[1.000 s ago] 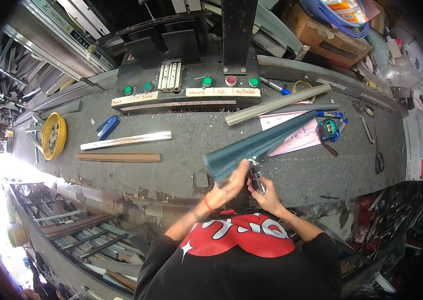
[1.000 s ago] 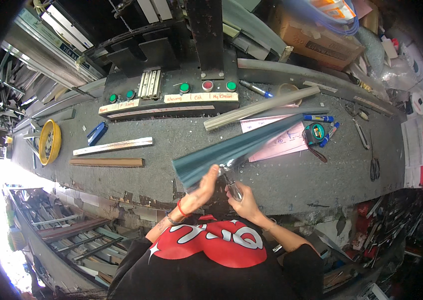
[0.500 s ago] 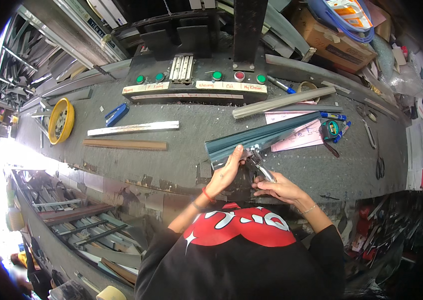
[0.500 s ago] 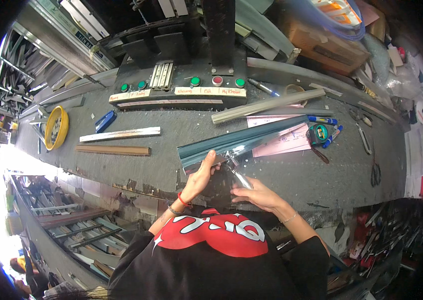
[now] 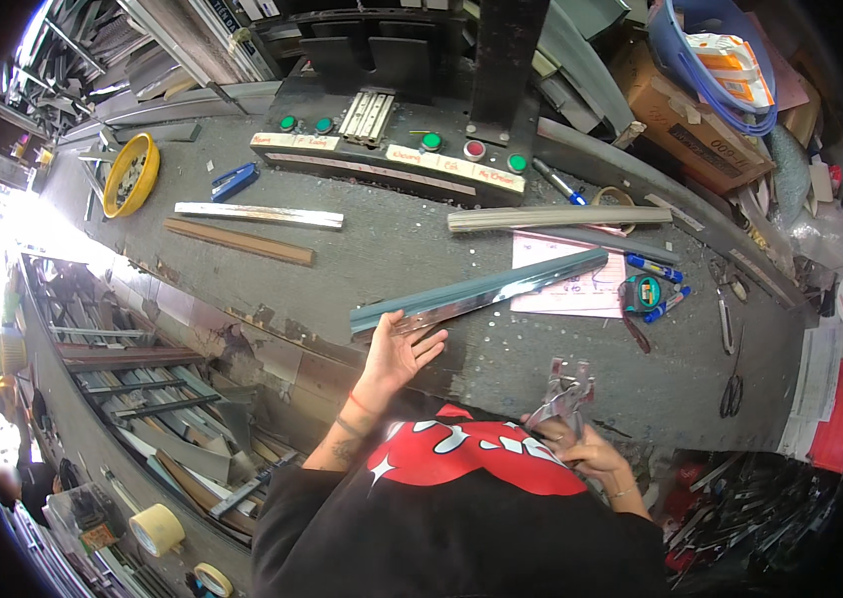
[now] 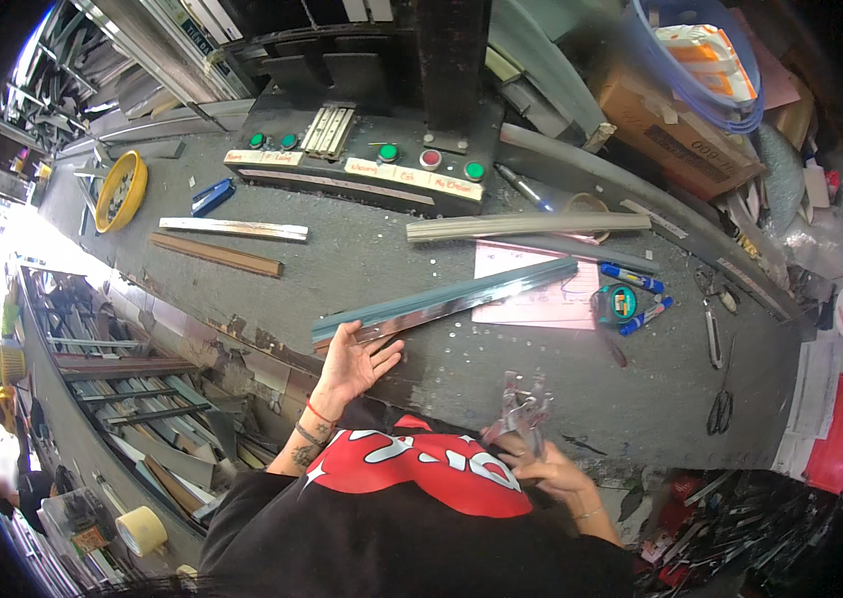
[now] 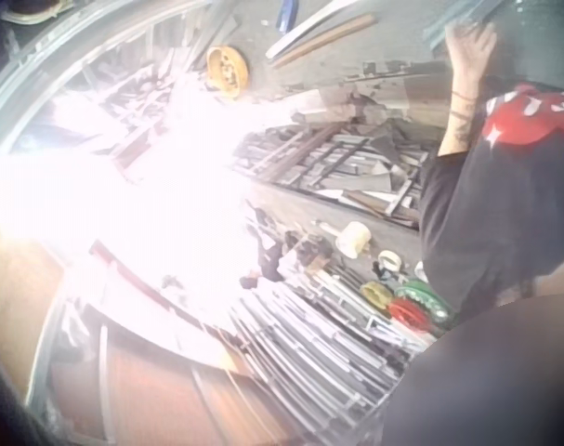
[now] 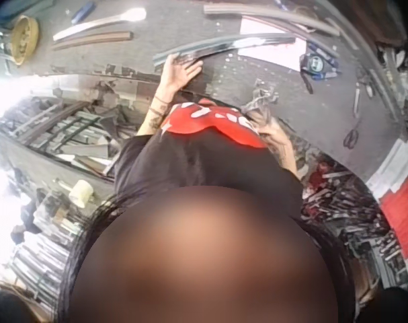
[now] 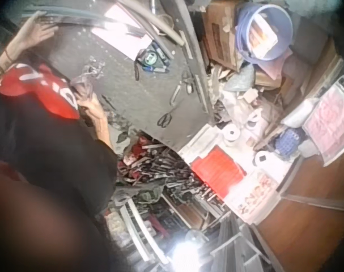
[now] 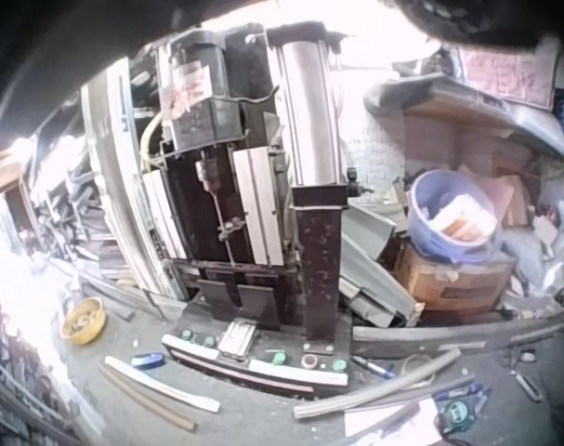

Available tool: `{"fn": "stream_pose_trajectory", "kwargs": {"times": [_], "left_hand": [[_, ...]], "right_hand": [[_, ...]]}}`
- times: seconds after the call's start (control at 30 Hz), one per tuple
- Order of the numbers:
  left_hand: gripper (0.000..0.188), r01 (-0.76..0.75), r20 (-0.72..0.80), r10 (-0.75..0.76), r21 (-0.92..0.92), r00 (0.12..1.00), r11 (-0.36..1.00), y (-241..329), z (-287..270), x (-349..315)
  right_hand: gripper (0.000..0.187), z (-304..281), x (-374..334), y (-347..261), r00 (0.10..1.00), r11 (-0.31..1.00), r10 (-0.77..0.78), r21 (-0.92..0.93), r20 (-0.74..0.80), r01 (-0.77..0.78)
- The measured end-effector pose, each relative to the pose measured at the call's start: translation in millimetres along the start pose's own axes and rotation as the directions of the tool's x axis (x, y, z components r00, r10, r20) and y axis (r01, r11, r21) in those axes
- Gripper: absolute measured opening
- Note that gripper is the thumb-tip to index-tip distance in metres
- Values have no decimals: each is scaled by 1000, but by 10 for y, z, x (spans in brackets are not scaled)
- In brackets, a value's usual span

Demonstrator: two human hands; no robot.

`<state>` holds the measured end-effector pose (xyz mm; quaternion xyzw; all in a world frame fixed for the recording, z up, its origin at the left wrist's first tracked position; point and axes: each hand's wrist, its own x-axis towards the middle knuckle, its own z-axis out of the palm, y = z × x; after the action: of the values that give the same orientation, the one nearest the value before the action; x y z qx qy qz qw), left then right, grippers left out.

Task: The person uses a manual metal profile cutter to trim the ends of several aluminum extrusions. They position each profile in the cutter, squeeze the handles to cut, and place the finished pieces on the workbench. The person repeats this process for multiple profiles of different colors.

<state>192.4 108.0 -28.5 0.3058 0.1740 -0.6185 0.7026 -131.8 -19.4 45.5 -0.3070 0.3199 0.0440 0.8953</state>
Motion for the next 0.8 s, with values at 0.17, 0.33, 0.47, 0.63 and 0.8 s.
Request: {"fn": "stream_pose_trajectory", "kwargs": {"times": [0.17, 0.33, 0.47, 0.63, 0.8], "left_hand": [[52, 26, -95, -34, -91, 995, 996, -462, 260, 113], [51, -24, -201, 10, -69, 980, 997, -649, 298, 181], [30, -130, -307, 154, 98, 939, 987, -338, 119, -17], [40, -130, -337, 204, 229, 919, 965, -73, 9, -134], [57, -92, -357, 145, 160, 923, 983, -88, 50, -108]], "right_hand": [[93, -244, 32, 151, 989, 992, -82, 101, 121, 70], [78, -426, 94, 19, 963, 944, -249, 249, 108, 216], [68, -517, 230, -528, 880, 876, -471, -149, -62, 459], [53, -561, 806, -1158, 802, 708, -596, -457, 20, 538], [45, -558, 1036, -1296, 956, 838, -259, -525, -140, 150]]}}
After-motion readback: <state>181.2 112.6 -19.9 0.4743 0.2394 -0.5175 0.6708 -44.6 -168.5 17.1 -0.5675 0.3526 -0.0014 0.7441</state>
